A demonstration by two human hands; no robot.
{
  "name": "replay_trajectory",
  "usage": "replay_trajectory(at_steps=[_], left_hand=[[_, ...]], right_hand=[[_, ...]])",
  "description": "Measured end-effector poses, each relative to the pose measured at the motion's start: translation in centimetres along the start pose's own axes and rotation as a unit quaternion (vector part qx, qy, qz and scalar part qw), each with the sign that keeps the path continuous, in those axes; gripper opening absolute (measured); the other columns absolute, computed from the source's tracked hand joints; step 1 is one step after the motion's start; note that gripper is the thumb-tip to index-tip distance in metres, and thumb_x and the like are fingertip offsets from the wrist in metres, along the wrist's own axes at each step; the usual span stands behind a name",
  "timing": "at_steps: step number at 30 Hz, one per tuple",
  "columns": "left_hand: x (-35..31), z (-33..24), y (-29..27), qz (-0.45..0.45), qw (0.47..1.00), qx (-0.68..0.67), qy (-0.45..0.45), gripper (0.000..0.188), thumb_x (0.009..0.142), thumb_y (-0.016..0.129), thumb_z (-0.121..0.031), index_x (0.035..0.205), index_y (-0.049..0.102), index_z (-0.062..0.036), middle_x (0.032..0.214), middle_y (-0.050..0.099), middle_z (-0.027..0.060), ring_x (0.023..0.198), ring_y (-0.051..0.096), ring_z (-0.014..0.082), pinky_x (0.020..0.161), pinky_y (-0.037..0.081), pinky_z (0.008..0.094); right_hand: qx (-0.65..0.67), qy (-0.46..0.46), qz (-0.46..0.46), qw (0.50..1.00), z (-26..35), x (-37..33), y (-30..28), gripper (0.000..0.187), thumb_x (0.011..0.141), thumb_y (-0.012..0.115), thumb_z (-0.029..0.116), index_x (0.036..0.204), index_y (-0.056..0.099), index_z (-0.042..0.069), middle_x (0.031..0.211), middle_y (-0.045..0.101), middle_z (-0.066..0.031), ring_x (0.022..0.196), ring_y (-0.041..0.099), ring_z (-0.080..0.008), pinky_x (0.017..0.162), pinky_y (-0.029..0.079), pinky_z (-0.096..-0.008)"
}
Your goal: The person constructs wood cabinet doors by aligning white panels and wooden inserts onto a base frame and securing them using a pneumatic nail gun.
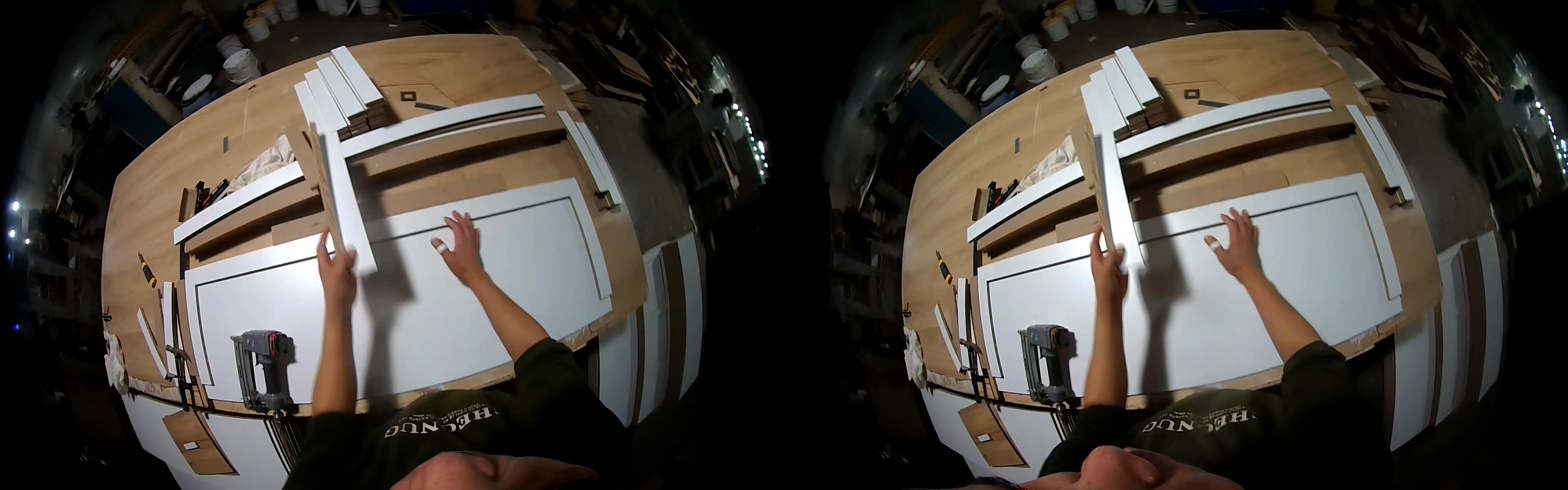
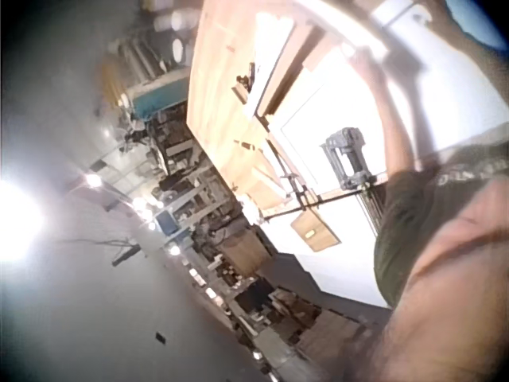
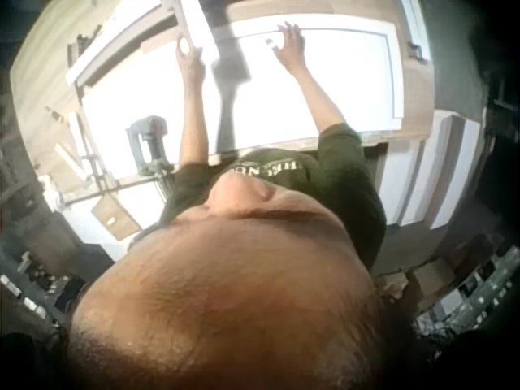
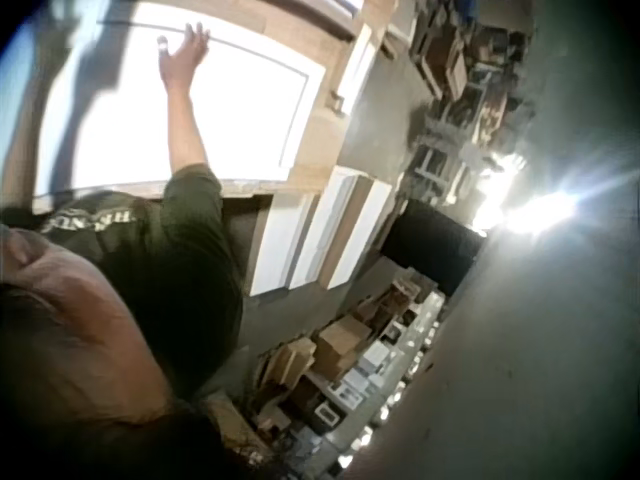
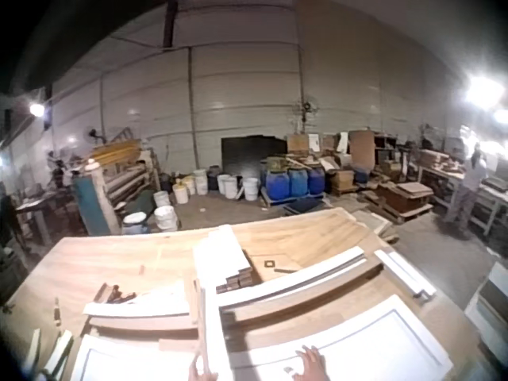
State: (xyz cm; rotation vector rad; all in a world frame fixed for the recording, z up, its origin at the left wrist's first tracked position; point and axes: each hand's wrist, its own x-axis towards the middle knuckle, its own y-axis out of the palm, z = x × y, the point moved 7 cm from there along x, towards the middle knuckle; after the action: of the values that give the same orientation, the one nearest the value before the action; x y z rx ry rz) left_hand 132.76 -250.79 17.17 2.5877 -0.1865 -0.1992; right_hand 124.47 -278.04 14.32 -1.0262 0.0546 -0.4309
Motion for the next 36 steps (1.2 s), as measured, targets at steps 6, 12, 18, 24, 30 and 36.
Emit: replay_trajectory(at_steps=[6,12,18,24,30,36], left_hand=[[-21.3,5.1,3.9,0.044,0.983,0.098,-0.15,0.065,0.08,0.051,-0.009,0.141,0.029,-0.0062,0.095,0.054,0.0037,0.069,0.047,0.0087,0.061,0.042,0.0246],[-28.0,6.6,-2.2,-0.001,0.985,0.077,-0.155,0.055,0.083,0.053,-0.019,0.133,0.037,-0.0018,0.097,0.06,0.0113,0.083,0.057,0.0183,0.074,0.047,0.0302],[-24.6,1.6,-6.2,-0.036,0.678,0.729,0.087,0.073,0.077,0.07,-0.021,0.14,0.038,-0.0013,0.135,0.038,0.0274,0.123,0.038,0.0405,0.099,0.035,0.0463],[-20.5,6.0,-4.8,0.02,0.576,0.809,0.117,0.071,0.08,0.064,-0.033,0.143,0.038,-0.0104,0.149,0.025,0.025,0.135,0.027,0.0432,0.107,0.022,0.057],[-17.1,2.4,-8.0,-0.06,0.573,0.794,0.192,0.062,0.078,0.062,-0.021,0.137,0.046,-0.0096,0.142,0.039,0.0225,0.13,0.034,0.0442,0.104,0.027,0.0551],[-17.7,-0.1,-11.0,-0.147,0.63,0.75,0.138,0.058,0.078,0.053,-0.01,0.135,0.046,-0.0049,0.138,0.041,0.0234,0.129,0.034,0.0448,0.109,0.028,0.0497]], right_hand=[[0.556,0.29,0.04,0.778,2.3,-14.6,5.4,0.047,0.099,0.046,0.031,0.136,0.037,0.004,0.127,0.054,-0.0147,0.114,0.053,-0.0221,0.096,0.041,-0.0317],[0.517,0.323,0.012,0.793,-8.2,-19.9,-1.0,0.03,0.096,0.051,0.016,0.121,0.049,0.0,0.101,0.067,-0.0109,0.092,0.062,-0.0177,0.08,0.048,-0.03],[0.017,0.216,-0.157,0.964,-15.4,-16.8,-13.1,0.07,0.08,0.071,0.023,0.139,0.037,0.006,0.133,0.043,-0.0168,0.117,0.044,-0.0386,0.095,0.042,-0.0441],[-0.043,0.145,-0.054,0.987,-13.8,-16.1,-11.8,0.071,0.079,0.072,0.027,0.138,0.04,0.007,0.127,0.044,-0.0146,0.116,0.041,-0.0332,0.098,0.037,-0.045],[-0.013,0.085,0.024,0.996,-8.3,-15.3,-8.9,0.074,0.079,0.071,0.032,0.139,0.039,0.007,0.127,0.042,-0.0117,0.116,0.041,-0.0316,0.1,0.033,-0.0455],[-0.047,0.019,0.093,0.994,-0.5,-13.6,-4.1,0.077,0.079,0.071,0.029,0.142,0.034,0.006,0.139,0.035,-0.0108,0.124,0.037,-0.0308,0.106,0.027,-0.0459]])
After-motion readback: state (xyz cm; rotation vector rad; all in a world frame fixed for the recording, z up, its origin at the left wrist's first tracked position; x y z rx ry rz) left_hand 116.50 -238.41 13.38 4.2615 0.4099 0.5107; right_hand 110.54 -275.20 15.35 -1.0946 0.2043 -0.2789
